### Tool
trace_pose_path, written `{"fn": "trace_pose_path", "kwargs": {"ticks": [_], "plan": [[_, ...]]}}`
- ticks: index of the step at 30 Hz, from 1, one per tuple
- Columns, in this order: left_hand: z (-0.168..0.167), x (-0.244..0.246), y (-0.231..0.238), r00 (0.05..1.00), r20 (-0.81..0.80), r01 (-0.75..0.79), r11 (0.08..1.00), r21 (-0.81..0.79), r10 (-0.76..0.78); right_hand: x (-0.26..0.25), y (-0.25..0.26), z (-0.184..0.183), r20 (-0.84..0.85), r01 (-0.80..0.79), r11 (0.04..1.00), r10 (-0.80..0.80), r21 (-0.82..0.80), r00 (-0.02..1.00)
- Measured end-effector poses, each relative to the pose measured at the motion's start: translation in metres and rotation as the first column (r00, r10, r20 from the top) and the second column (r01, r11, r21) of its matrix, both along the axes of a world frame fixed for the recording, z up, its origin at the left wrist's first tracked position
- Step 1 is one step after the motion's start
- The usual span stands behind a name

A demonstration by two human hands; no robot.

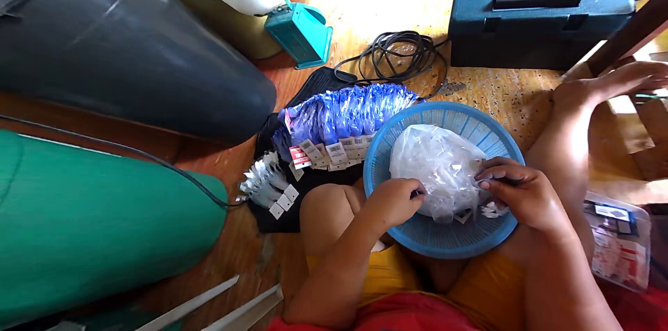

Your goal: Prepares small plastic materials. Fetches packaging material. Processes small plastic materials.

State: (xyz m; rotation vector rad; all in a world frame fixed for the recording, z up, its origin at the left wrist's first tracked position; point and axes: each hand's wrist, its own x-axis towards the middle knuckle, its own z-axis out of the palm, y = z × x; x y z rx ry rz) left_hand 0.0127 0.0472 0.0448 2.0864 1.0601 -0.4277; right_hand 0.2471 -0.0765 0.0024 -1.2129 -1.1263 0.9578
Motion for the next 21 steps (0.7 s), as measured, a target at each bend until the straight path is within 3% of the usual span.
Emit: {"fn": "trace_pose_path", "kwargs": {"ticks": [5, 10, 12, 15, 21], "plan": [[-0.024, 0.004, -0.007, 0.996, 0.007, 0.094, 0.987, -0.129, -0.094, 0.0, -0.001, -0.004, -0.047, -0.019, 0.999, 0.021, 0.033, 0.999], [-0.034, 0.013, -0.016, 0.948, -0.076, 0.294, 0.942, -0.164, -0.309, -0.002, 0.0, -0.004, -0.053, -0.017, 0.999, 0.018, 0.033, 0.998], [-0.025, 0.007, -0.013, 0.96, 0.08, 0.277, 0.946, -0.169, -0.267, 0.0, 0.0, -0.006, -0.056, -0.008, 0.999, 0.011, 0.043, 0.998], [-0.009, -0.002, -0.007, 0.918, 0.388, 0.145, 0.979, -0.141, -0.08, 0.002, 0.0, -0.007, -0.073, -0.008, 0.998, 0.012, 0.059, 0.997], [-0.003, -0.002, -0.007, 0.608, 0.776, -0.045, 0.983, -0.175, 0.166, -0.002, 0.004, -0.006, -0.084, -0.012, 0.998, 0.017, 0.056, 0.996]]}}
